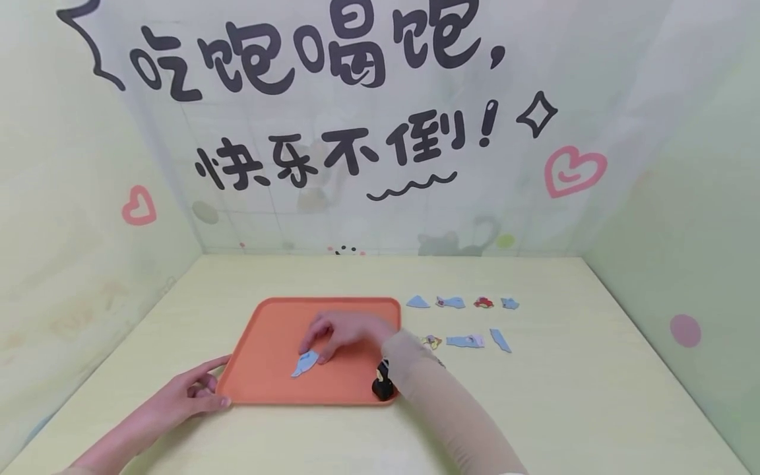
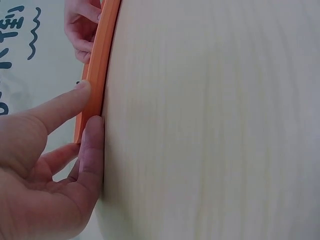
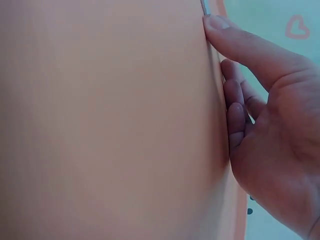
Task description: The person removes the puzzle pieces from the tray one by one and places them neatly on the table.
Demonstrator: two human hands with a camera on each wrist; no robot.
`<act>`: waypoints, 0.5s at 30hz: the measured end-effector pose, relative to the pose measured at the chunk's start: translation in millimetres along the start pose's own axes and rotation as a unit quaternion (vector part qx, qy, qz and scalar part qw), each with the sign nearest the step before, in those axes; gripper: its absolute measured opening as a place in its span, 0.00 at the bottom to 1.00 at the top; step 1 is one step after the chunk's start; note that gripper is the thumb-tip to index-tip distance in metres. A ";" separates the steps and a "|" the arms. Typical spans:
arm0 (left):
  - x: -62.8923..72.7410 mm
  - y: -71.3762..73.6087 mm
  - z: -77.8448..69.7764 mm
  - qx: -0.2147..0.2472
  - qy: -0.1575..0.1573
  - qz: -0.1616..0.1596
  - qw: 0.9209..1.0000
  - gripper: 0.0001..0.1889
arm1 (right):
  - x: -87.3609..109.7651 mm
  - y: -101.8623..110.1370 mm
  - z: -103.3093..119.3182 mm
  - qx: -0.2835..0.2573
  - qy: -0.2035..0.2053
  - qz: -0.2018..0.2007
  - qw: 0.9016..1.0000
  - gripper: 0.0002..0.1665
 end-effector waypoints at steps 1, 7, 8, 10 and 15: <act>-0.1 0.0 -0.6 0.002 -0.001 0.000 1.000 0.46 | 0.3 0.4 -0.2 -0.006 -0.002 -0.001 1.000 0.18; -0.2 -0.4 -3.2 0.003 -0.005 0.003 1.000 0.46 | 1.8 2.4 1.3 0.023 0.001 -0.005 1.000 0.15; 0.1 -0.3 -3.4 0.003 -0.005 0.003 1.000 0.46 | 1.9 2.5 2.0 0.030 0.003 -0.007 1.000 0.15; 0.6 0.0 -3.9 0.002 -0.005 0.002 1.000 0.46 | 2.1 2.9 3.2 0.043 0.003 -0.012 0.999 0.14; 0.9 0.5 -4.0 0.001 -0.002 0.002 1.000 0.47 | 4.4 5.8 5.8 0.029 -0.010 -0.033 0.999 0.11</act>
Point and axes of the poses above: each hand's wrist, its own x-axis away from the middle knuckle, its own y-axis out of the back of the hand, z = x × y, the point moved 4 cm from there along -x, towards the middle knuckle, and after that the axes turned 11 degrees about -z, right-handed, at the moved point
